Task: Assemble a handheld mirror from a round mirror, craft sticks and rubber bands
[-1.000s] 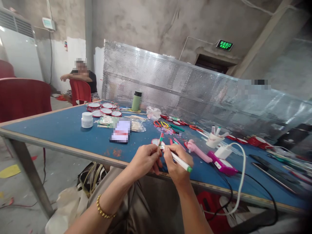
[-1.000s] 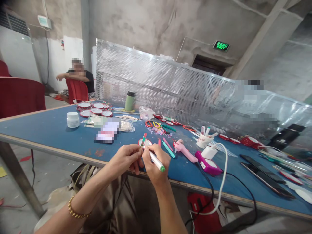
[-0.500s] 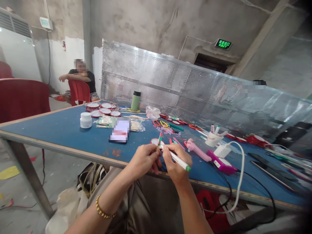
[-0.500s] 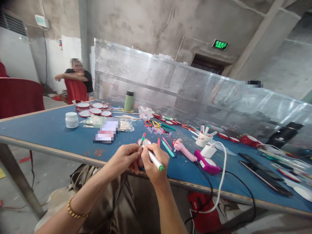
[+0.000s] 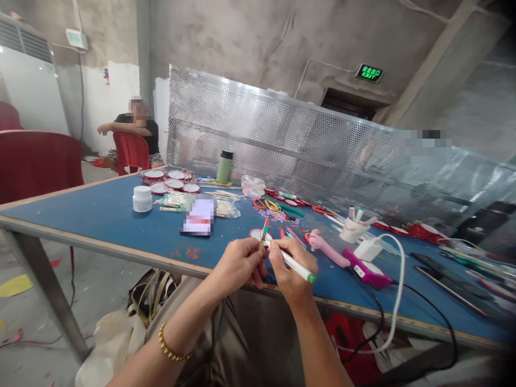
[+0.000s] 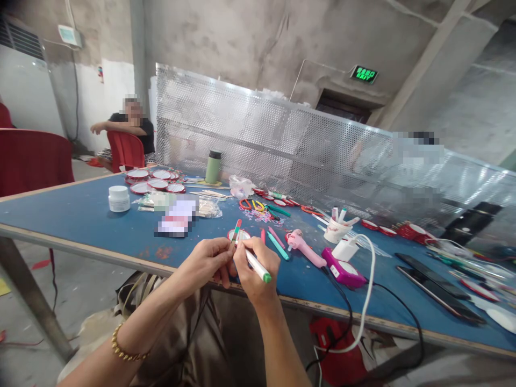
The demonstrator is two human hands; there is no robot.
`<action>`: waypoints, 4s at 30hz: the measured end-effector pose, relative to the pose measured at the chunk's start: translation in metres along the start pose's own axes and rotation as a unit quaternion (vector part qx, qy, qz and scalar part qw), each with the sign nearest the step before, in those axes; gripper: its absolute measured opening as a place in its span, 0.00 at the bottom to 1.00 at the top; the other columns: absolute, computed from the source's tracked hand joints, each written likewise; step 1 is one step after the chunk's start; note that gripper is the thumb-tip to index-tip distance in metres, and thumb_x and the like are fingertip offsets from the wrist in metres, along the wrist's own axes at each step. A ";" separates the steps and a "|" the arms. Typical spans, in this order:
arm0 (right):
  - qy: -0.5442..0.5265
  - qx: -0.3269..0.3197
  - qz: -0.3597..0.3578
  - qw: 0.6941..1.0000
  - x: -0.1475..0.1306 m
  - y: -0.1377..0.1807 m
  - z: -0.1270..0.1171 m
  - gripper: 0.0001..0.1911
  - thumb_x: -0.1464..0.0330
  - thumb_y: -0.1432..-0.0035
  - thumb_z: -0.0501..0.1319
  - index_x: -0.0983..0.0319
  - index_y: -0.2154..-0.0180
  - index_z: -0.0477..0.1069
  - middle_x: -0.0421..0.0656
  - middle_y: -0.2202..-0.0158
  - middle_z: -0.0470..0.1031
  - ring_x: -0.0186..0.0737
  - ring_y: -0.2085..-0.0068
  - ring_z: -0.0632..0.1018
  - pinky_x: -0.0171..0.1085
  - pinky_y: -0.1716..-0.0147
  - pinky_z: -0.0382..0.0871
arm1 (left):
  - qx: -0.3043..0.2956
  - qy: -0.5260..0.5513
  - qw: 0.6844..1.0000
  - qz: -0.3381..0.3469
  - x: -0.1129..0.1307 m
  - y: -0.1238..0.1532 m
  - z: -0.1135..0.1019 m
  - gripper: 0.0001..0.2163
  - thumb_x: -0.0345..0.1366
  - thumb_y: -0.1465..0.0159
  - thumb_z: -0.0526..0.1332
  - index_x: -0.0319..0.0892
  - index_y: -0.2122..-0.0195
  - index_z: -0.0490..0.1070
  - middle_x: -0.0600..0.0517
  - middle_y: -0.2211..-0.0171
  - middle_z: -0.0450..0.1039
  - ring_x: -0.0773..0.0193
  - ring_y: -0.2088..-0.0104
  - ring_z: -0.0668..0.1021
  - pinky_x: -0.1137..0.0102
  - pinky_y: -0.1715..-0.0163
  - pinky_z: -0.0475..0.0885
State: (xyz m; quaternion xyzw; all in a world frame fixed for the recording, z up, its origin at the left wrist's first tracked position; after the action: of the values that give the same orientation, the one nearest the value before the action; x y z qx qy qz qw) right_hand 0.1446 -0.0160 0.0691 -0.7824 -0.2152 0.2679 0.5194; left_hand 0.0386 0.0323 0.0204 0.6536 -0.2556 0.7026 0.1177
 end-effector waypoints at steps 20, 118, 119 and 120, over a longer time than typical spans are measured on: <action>0.000 0.002 -0.004 1.000 0.000 0.001 0.000 0.07 0.72 0.39 0.59 0.62 0.71 0.71 0.37 0.77 0.74 0.32 0.78 0.73 0.31 0.76 0.66 | -0.005 -0.002 1.000 0.004 -0.001 0.000 0.001 0.09 0.37 0.37 0.53 0.41 0.73 0.62 0.54 0.79 0.73 0.69 0.84 0.76 0.80 0.86 0.62; -0.074 -0.031 0.058 0.995 0.002 0.006 0.000 0.06 0.69 0.38 0.59 0.61 0.68 0.72 0.36 0.79 0.72 0.32 0.80 0.72 0.32 0.77 0.68 | -0.009 -0.004 1.000 0.001 0.003 0.004 0.002 0.10 0.41 0.38 0.55 0.41 0.73 0.62 0.54 0.76 0.74 0.70 0.83 0.75 0.79 0.85 0.62; -0.073 -0.029 0.056 0.995 0.002 0.006 0.000 0.06 0.69 0.38 0.59 0.61 0.68 0.72 0.36 0.79 0.72 0.32 0.80 0.72 0.32 0.77 0.68 | -0.009 -0.007 1.000 0.001 0.003 0.003 0.002 0.09 0.39 0.38 0.55 0.41 0.73 0.62 0.54 0.76 0.73 0.70 0.83 0.76 0.79 0.85 0.62; -0.073 -0.028 0.054 0.995 0.001 0.006 0.000 0.06 0.70 0.38 0.59 0.61 0.68 0.72 0.36 0.78 0.73 0.32 0.80 0.72 0.32 0.77 0.68 | -0.009 -0.009 1.000 0.001 0.003 0.003 0.002 0.09 0.39 0.38 0.54 0.41 0.73 0.62 0.54 0.76 0.73 0.70 0.83 0.76 0.79 0.84 0.62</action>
State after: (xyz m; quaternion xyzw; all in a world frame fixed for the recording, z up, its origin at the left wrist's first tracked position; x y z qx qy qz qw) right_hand 0.1460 -0.0171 0.0636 -0.7854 -0.2172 0.3458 0.4651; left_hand 0.0383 0.0281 0.0226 0.6586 -0.2639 0.6944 0.1204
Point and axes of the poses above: each hand's wrist, its own y-axis away from the middle knuckle, its own z-axis out of the palm, x = y × z, the point moved 6 cm from there along -y, towards the middle knuckle
